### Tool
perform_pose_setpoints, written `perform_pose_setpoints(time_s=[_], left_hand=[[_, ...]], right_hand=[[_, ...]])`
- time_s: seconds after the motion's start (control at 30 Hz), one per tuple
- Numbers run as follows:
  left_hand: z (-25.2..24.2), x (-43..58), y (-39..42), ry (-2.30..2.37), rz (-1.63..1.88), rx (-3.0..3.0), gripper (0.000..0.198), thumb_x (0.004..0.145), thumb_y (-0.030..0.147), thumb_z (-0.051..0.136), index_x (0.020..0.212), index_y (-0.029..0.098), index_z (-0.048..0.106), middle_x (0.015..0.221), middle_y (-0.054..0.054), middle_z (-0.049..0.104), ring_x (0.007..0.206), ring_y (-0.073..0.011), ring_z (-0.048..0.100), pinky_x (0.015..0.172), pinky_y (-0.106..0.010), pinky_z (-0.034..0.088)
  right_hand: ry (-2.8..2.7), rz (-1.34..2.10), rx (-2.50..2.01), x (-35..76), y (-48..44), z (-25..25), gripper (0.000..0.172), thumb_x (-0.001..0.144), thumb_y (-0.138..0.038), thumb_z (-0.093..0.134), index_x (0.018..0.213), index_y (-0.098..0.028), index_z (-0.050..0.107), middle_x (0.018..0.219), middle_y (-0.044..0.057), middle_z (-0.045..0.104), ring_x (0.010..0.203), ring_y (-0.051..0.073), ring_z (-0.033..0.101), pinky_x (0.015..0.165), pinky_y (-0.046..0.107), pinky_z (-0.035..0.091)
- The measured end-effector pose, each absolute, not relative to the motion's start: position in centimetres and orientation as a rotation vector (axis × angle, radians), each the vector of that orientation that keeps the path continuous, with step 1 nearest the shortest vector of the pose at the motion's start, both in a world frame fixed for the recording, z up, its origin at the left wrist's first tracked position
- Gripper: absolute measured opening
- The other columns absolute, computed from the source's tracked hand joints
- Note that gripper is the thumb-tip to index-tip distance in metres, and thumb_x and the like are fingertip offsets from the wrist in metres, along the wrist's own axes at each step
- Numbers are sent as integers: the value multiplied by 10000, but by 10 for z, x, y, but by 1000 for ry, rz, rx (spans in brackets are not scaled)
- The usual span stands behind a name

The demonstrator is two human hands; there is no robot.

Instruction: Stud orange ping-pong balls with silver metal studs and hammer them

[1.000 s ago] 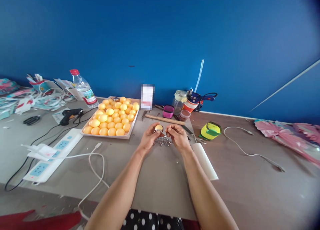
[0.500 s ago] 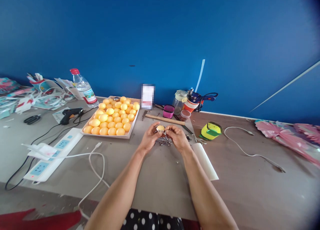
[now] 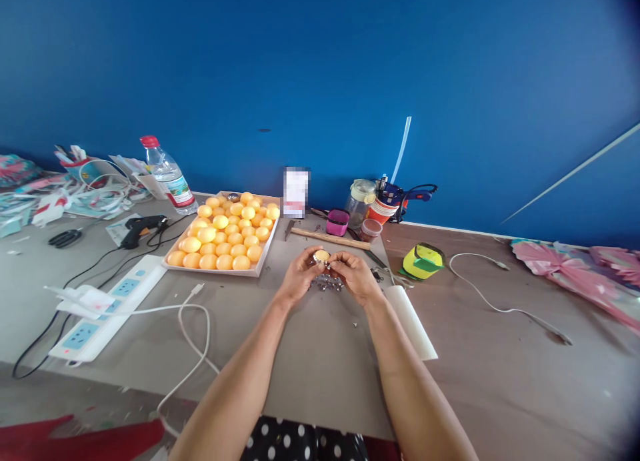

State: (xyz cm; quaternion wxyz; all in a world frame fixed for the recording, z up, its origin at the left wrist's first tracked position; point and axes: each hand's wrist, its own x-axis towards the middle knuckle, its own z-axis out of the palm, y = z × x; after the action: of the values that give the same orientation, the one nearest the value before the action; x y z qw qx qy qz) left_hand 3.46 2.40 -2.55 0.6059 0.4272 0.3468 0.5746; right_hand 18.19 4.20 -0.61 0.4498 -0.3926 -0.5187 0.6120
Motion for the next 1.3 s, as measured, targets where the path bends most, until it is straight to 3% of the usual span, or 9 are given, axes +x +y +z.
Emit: perform_pose_setpoints(time_s=[0.67,0.87,1.0,1.13,1.3], left_hand=[[-17,37,18,946,1333,1046,521,651,336,720,1112,165,550,902,-36,616,775,-145,573,736,-262,445],[-19,39,18,825,1356,903,471,674,322,704,1096,168,563,921,-40,616,727,-136,590,737,-286,450],[-18,39,19,724,1371,784,457,672,285,708,1094,180,566,953,-26,598,697,-116,598,735,-276,439],[-17,37,21,735,1405,767,464,667,256,715,1100,183,563,927,-19,605,658,-86,576,701,-247,424],[-17,35,24,716,1498,703,431,675,257,708,1072,176,560,894,-29,624,621,-69,549,689,-249,422]], right_hand=[[-1196,1411,-1061,168,39,-7,211,610,-273,656,704,-206,479,570,-71,509,512,91,453,531,231,358],[-1108,1578,-909,178,46,-12,237,654,-383,639,734,-209,500,585,-57,498,507,92,441,576,257,395],[-1343,1187,-1236,191,58,-23,197,688,-350,570,813,-198,590,602,-33,526,531,119,471,581,268,388],[-1831,688,-1536,190,57,-29,238,729,-236,503,905,-181,654,881,56,626,806,172,562,759,292,397],[-2182,436,-1722,179,45,-26,306,790,-229,487,1060,-235,632,998,70,615,947,202,554,815,307,359]])
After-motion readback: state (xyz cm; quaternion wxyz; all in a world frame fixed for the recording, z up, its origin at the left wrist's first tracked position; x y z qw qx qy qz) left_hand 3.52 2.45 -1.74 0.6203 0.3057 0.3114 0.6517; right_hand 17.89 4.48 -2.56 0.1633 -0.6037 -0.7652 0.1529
